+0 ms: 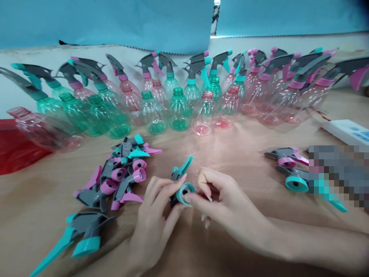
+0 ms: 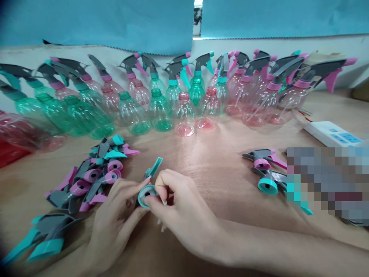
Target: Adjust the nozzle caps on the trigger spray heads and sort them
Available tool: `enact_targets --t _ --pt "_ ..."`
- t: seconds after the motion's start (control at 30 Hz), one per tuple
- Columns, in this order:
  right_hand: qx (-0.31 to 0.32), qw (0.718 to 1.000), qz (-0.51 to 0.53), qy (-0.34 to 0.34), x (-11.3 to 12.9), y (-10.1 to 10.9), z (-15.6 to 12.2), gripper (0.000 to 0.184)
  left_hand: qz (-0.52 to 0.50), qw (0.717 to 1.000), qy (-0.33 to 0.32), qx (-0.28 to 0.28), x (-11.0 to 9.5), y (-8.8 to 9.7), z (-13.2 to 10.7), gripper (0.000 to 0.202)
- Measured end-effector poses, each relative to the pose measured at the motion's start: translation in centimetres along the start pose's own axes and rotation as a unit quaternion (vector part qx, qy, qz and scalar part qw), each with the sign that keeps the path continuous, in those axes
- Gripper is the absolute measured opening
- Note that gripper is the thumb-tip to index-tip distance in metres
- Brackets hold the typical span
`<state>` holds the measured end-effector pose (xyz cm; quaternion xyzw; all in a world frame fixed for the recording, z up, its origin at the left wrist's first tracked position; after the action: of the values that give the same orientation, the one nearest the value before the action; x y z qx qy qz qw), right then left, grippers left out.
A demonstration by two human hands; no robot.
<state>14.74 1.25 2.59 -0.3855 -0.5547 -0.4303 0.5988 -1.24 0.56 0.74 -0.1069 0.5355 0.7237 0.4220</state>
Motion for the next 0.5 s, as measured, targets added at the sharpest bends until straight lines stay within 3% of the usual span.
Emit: enact_targets --t 0.1,0.27,0.5 --pt "-0.001 1.000 -0.002 0.003 -0.1 -0.1 0.0 0.032 0.007 1.000 -0.004 -0.017 0.0 -0.1 0.0 0.027" --pt "-0.023 0.989 -0.130 0.071 0.6 0.1 0.3 0.035 0.011 1.000 -0.009 0.000 -0.2 0.0 0.0 0.026" --pt "-0.009 0.978 -0.163 0.131 1.4 0.1 0.2 0.033 0.018 1.000 -0.018 0.004 -0.3 -0.1 0.1 0.018"
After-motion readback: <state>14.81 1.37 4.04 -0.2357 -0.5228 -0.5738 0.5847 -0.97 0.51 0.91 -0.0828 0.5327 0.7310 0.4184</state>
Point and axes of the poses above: each hand's wrist, its own z-axis towards the middle knuckle, its own y-axis out of the back of the hand, x = y × z, the point moved 2 cm from there along z, towards the middle knuckle, and after that the axes turned 8 degrees about y, right-handed, at the moved point
